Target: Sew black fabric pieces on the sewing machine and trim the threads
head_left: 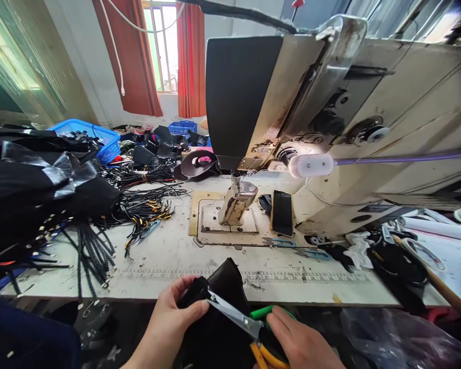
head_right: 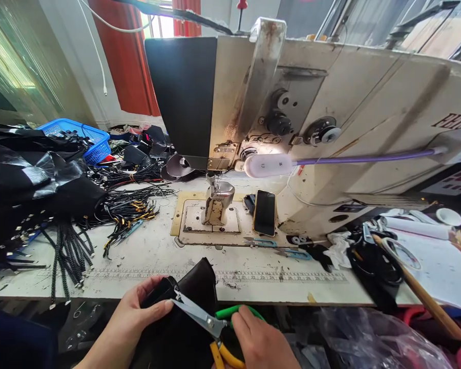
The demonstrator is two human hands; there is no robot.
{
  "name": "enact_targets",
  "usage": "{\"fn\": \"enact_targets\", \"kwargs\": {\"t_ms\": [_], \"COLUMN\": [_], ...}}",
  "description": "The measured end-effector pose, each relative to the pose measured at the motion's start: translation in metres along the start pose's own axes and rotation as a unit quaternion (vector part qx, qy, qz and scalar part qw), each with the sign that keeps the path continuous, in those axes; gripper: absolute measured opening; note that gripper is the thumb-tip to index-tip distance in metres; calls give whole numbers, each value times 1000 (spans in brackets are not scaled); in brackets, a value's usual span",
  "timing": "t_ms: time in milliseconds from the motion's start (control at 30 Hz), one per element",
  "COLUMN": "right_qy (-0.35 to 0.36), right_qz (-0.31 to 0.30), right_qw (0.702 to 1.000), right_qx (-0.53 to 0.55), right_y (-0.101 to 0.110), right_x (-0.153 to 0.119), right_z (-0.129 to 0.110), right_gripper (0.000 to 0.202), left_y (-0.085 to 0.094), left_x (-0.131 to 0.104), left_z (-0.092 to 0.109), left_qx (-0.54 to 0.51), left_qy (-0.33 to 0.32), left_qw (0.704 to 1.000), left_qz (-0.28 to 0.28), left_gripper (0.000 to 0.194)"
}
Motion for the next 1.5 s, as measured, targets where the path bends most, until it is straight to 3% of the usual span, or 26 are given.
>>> {"fn": "enact_targets", "kwargs": {"t_ms": [67,233,333,433,500,667,900,1000,1233,1500], "right_qy": [4,66,87,88,74,-4,-24,-13,47,37], "right_qz": [-3,97,136,154,127,-4,-76,-64,29,26], "right_qw": [1000,992,982,977,985,1000,995,996,998,996], "right_qx": [7,-54,-100,-119,-92,-3,54,59,37,82], "right_y": [2,10,12,14,13,3,-4,-4,4,0], "right_x": [4,7,2,-3,-4,1,4,5,9,5], "right_z": [-1,-2,-3,-3,-2,5,8,8,7,14], "right_gripper": [30,51,31,26,28,42,33,34,43,33], "left_y": [-2,-3,-4,-6,-8,-10,-12,-12,-11,-9], "left_x": [-1,0,0,-2,-4,-10,-11,-10,-10,-8], "left_z": [-1,-1,-1,-1,-2,-2,-6,-7,-8,-5], "left_qx": [-8,5,7,11,13,-14,-18,-19,-18,4], "left_qy": [4,-15,-24,-30,-25,-34,-23,-16,-13,-7], "left_qw": [1000,1000,1000,999,1000,999,1000,1000,1000,1000], "left_qz": [-12,-16,-10,2,3,10,-1,-10,-8,-18], "left_gripper": [57,56,54,53,53,54,62,66,68,64]}}
Point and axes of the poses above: each hand's wrist, its own x-axis towards the middle knuckle, its own y-axis out of the back of the hand, z = x × y, the point moved 4 cm from there along x, towards the middle knuckle, and after that the axes turned 14 degrees about z, right-handed, at the moved point
